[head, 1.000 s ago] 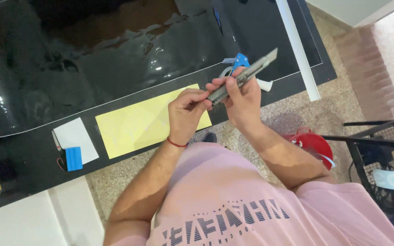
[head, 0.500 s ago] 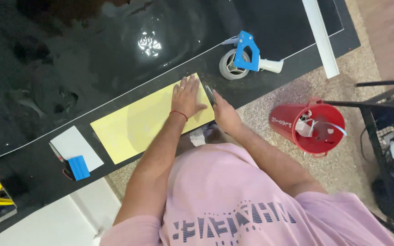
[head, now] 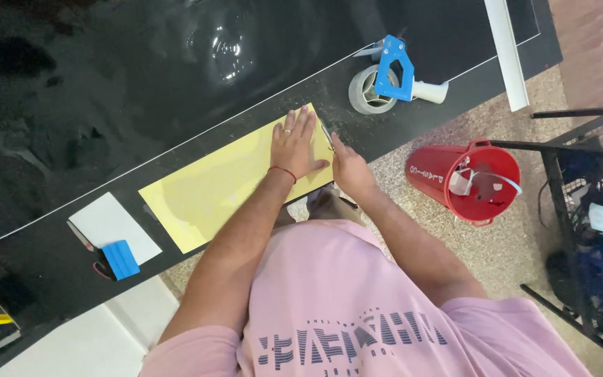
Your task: Applying transfer tape to a vinyl sheet using a squeegee and trimming the edges with a utility knife and straight edge.
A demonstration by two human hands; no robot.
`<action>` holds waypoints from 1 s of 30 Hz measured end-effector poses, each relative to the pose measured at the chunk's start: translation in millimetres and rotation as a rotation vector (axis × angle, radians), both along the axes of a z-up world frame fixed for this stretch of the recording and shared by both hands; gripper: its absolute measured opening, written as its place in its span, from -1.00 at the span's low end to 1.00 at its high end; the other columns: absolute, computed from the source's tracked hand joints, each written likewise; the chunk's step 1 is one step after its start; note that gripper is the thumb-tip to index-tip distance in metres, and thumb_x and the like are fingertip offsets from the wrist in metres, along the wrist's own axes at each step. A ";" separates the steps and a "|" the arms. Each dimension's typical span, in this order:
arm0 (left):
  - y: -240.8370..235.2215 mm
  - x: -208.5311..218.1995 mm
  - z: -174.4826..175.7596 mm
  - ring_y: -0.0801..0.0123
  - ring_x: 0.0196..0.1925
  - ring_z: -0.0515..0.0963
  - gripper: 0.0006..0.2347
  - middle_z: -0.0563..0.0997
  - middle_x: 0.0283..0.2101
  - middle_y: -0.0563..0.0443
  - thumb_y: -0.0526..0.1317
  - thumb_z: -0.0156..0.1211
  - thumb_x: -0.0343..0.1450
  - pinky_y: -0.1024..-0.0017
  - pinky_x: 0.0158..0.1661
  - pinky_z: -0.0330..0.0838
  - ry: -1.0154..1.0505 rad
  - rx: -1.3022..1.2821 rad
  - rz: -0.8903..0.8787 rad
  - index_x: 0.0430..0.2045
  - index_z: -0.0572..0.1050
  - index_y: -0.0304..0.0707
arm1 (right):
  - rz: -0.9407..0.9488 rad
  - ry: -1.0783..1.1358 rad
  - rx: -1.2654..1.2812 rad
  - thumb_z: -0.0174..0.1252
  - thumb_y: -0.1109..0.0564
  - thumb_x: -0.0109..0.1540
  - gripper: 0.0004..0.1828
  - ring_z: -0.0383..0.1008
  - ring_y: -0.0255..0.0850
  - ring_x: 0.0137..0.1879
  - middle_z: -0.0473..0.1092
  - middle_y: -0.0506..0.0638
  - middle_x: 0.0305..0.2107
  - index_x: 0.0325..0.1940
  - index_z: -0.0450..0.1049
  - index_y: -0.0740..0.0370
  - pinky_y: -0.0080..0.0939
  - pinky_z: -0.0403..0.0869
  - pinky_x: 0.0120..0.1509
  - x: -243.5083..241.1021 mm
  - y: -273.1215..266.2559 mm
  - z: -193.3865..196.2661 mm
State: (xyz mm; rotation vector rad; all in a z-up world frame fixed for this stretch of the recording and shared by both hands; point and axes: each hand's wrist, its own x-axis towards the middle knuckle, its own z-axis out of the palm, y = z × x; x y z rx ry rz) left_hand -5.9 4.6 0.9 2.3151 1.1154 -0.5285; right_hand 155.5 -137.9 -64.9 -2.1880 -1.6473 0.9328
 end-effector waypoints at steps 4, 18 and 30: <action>2.8 -3.6 -1.1 0.07 0.82 -0.15 0.15 -0.14 0.82 0.09 0.46 0.48 0.30 -0.08 0.66 -0.10 -0.008 -0.013 -0.013 0.75 -0.07 0.07 | -0.022 0.024 -0.026 -0.03 0.16 0.52 -0.30 0.71 0.36 0.13 0.55 0.43 0.13 0.79 0.17 0.14 0.25 0.75 0.08 0.3 -2.9 0.1; 8.9 -15.5 -30.4 0.16 0.79 -0.02 -0.16 -0.01 0.78 0.14 0.28 0.37 0.48 -0.03 0.61 0.12 -0.158 0.008 0.025 0.65 0.15 0.02 | -0.063 0.065 -0.063 -0.09 0.14 0.56 -0.30 0.65 0.45 0.22 0.50 0.49 0.22 0.83 0.02 0.04 0.40 0.72 0.22 -10.4 21.7 30.9; 18.0 -35.2 -87.0 0.20 0.68 0.22 -0.44 0.23 0.66 0.21 0.07 0.26 0.60 0.11 0.34 0.42 -0.237 0.273 -0.170 0.55 0.32 0.10 | 0.091 -0.180 -0.010 0.04 0.17 0.45 -0.15 0.73 0.47 -0.08 0.58 0.46 -0.03 0.85 -0.02 0.04 0.39 0.75 -0.11 -20.3 44.9 8.6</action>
